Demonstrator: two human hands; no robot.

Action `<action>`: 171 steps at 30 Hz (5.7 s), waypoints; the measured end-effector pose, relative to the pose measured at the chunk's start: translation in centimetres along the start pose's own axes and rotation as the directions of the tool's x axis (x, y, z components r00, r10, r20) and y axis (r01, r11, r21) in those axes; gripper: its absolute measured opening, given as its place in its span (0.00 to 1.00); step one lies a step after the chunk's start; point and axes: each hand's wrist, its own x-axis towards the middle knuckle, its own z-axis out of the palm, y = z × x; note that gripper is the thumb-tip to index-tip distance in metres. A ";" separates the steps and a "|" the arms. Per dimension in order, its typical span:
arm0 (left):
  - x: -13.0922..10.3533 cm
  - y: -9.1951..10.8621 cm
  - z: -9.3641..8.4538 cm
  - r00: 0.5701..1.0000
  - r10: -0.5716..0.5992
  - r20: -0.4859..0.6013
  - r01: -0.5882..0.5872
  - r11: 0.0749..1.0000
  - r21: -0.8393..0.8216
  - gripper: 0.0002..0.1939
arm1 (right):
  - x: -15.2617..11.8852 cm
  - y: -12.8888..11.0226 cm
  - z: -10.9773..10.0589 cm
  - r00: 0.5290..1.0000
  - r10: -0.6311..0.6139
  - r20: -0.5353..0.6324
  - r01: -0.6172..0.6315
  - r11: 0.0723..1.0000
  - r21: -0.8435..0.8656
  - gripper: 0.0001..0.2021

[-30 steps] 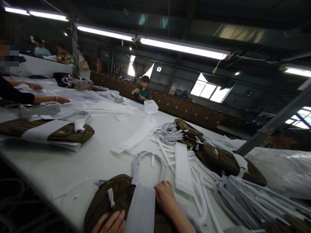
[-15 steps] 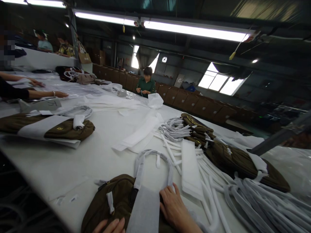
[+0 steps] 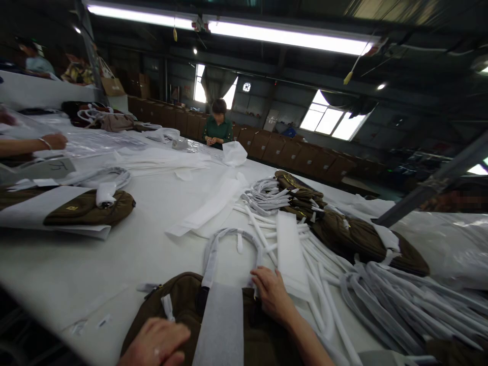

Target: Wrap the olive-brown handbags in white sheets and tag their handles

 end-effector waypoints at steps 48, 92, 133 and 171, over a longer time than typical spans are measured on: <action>19.2 1.8 8.8 0.663 0.015 0.749 0.206 0.958 -0.201 0.13 | -11.2 2.7 3.2 0.893 0.405 -0.196 -0.408 0.913 0.028 0.19; 20.7 -0.4 11.3 0.397 -0.125 0.909 0.364 0.931 -0.031 0.19 | -10.7 -6.8 2.5 0.981 -0.108 -0.160 0.081 0.983 -0.167 0.20; -2.9 0.0 -0.9 0.900 -0.342 0.270 0.273 0.926 0.261 0.28 | -15.8 -4.8 8.3 0.877 -0.336 -0.342 0.133 0.856 -0.500 0.24; 10.5 -5.9 4.4 0.638 -0.569 0.518 0.574 0.800 0.173 0.33 | -14.9 -13.6 10.9 0.844 -0.330 -0.422 0.147 0.900 -0.410 0.28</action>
